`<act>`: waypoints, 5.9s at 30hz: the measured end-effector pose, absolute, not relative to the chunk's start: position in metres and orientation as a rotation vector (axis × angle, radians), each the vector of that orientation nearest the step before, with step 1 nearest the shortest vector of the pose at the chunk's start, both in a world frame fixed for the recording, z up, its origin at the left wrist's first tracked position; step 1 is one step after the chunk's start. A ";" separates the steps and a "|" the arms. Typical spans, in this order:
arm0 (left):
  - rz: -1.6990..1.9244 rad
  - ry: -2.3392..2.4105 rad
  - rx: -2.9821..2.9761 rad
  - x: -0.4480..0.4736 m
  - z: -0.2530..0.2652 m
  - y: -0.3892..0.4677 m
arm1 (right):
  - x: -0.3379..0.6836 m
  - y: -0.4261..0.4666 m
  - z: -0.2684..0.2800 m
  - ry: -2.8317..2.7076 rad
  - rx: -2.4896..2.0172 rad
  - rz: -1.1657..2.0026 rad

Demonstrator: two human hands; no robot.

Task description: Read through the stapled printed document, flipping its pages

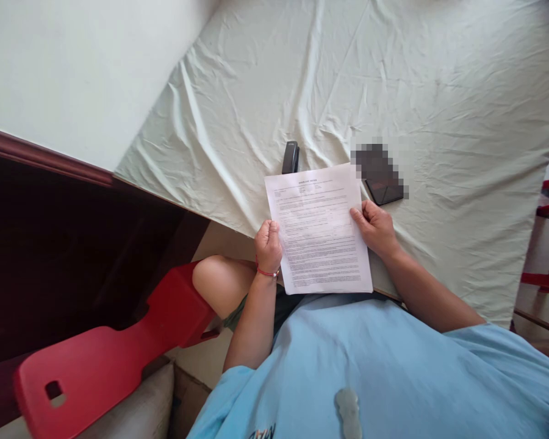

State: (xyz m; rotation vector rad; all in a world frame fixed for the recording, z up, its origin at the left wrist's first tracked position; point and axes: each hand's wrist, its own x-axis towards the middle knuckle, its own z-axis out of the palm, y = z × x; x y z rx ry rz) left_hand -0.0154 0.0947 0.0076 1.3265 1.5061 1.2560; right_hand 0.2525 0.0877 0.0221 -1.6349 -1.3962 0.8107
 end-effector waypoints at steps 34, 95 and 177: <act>1.245 1.514 1.317 -0.016 0.008 0.095 | 0.253 0.088 0.021 -1.396 -1.630 0.817; 1.188 1.602 1.444 -0.017 0.010 0.097 | 0.253 0.088 0.019 -1.421 -1.638 0.847; 1.199 1.618 1.431 -0.015 0.012 0.097 | 0.252 0.087 0.020 -1.414 -1.647 0.825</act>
